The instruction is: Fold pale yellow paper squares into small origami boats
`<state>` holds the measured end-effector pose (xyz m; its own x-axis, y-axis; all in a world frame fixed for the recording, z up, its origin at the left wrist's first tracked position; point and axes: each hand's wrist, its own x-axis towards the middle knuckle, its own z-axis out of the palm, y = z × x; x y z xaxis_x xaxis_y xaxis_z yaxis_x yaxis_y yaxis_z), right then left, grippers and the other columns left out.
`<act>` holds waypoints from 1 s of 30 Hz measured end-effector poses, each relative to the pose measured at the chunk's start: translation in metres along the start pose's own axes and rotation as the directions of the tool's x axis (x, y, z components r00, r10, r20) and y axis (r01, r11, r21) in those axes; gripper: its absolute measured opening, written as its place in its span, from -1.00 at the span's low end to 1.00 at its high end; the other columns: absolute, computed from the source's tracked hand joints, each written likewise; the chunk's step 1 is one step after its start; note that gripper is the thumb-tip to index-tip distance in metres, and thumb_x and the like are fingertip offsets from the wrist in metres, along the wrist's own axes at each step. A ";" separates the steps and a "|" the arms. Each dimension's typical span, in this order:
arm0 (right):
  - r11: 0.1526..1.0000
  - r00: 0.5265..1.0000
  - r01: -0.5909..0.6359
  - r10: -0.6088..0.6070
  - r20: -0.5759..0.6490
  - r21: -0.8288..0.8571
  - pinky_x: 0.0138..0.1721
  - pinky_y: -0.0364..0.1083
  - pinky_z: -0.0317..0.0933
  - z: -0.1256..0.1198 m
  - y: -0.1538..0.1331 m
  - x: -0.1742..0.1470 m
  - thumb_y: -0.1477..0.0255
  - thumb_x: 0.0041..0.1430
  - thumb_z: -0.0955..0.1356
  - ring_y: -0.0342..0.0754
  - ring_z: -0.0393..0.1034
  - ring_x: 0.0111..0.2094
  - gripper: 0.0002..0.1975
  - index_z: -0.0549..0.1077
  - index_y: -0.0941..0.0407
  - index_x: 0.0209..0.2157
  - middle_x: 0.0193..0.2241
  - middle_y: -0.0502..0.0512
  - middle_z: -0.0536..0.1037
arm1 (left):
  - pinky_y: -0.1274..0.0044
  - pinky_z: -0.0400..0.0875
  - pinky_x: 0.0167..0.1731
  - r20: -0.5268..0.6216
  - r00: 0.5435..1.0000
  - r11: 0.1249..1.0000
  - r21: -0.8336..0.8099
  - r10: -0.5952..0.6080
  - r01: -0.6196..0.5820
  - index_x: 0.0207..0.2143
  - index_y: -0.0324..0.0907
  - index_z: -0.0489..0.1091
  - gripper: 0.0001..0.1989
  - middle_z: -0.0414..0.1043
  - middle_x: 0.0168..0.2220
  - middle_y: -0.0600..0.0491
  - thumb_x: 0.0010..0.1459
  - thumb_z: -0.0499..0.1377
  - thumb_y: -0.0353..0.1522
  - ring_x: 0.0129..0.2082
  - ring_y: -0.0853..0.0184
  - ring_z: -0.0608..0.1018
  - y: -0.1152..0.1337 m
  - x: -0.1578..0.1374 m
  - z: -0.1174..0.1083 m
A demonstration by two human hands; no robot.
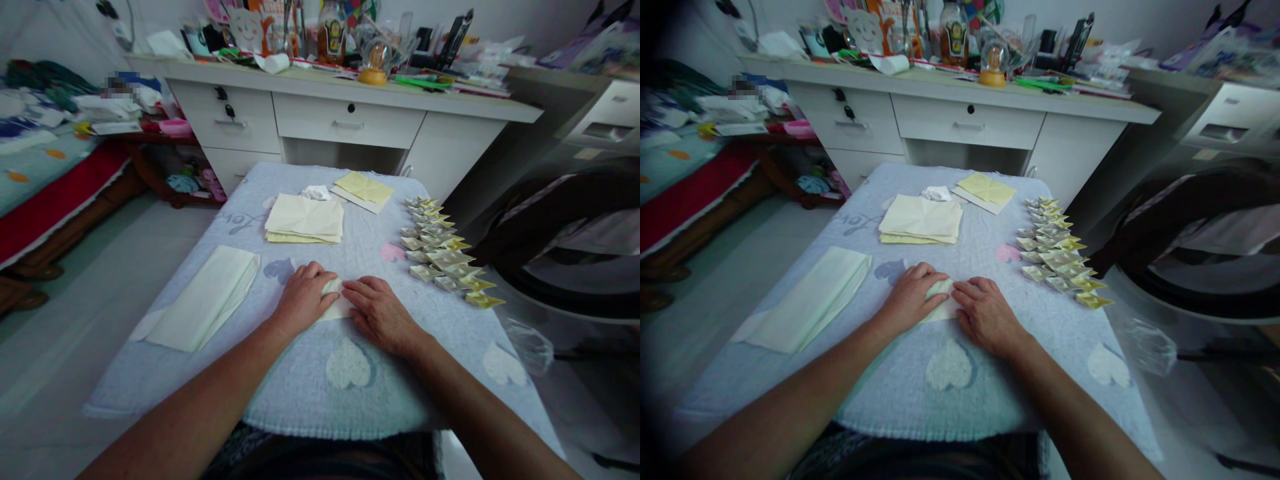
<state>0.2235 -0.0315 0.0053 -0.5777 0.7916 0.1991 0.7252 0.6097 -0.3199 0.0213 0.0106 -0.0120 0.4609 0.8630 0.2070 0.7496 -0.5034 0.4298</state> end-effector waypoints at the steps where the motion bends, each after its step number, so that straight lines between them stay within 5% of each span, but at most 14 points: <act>1: 1.000 1.000 0.005 -0.005 0.002 -0.013 0.08 0.16 0.13 -0.001 0.001 -0.002 0.54 0.17 0.30 0.12 0.22 0.04 -0.58 0.41 0.15 0.08 0.10 0.17 0.45 | 0.35 0.33 -0.06 0.000 1.000 1.000 0.002 -0.002 0.002 0.00 -0.08 0.44 -0.66 0.34 -0.15 0.00 0.15 0.23 -0.28 -0.13 0.20 0.40 0.000 0.000 0.000; 23: 0.972 0.991 0.125 -0.114 0.066 -0.199 0.00 0.16 0.20 -0.016 0.016 -0.049 0.49 0.26 0.28 0.16 0.26 -0.01 -0.59 0.36 0.17 0.14 0.12 0.16 0.45 | 0.33 0.32 -0.05 0.020 1.000 1.000 0.023 0.000 -0.001 0.02 -0.12 0.44 -0.62 0.34 -0.15 -0.02 0.13 0.24 -0.28 -0.14 0.18 0.40 -0.001 0.001 0.001; 30: 0.987 0.990 0.106 -0.094 0.109 -0.118 -0.04 0.10 0.18 -0.035 0.012 -0.045 0.54 0.20 0.30 0.11 0.29 -0.11 -0.80 0.49 0.18 -0.14 -0.14 0.21 0.55 | 0.31 0.33 -0.06 0.020 1.000 0.999 0.030 0.013 -0.014 0.01 -0.13 0.44 -0.62 0.35 -0.16 -0.03 0.13 0.25 -0.29 -0.14 0.17 0.40 -0.001 0.002 0.000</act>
<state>0.2715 -0.0581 0.0250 -0.6803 0.7220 0.1263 0.6988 0.6909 -0.1852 0.0213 0.0129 -0.0122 0.4804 0.8551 0.1951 0.7571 -0.5166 0.4000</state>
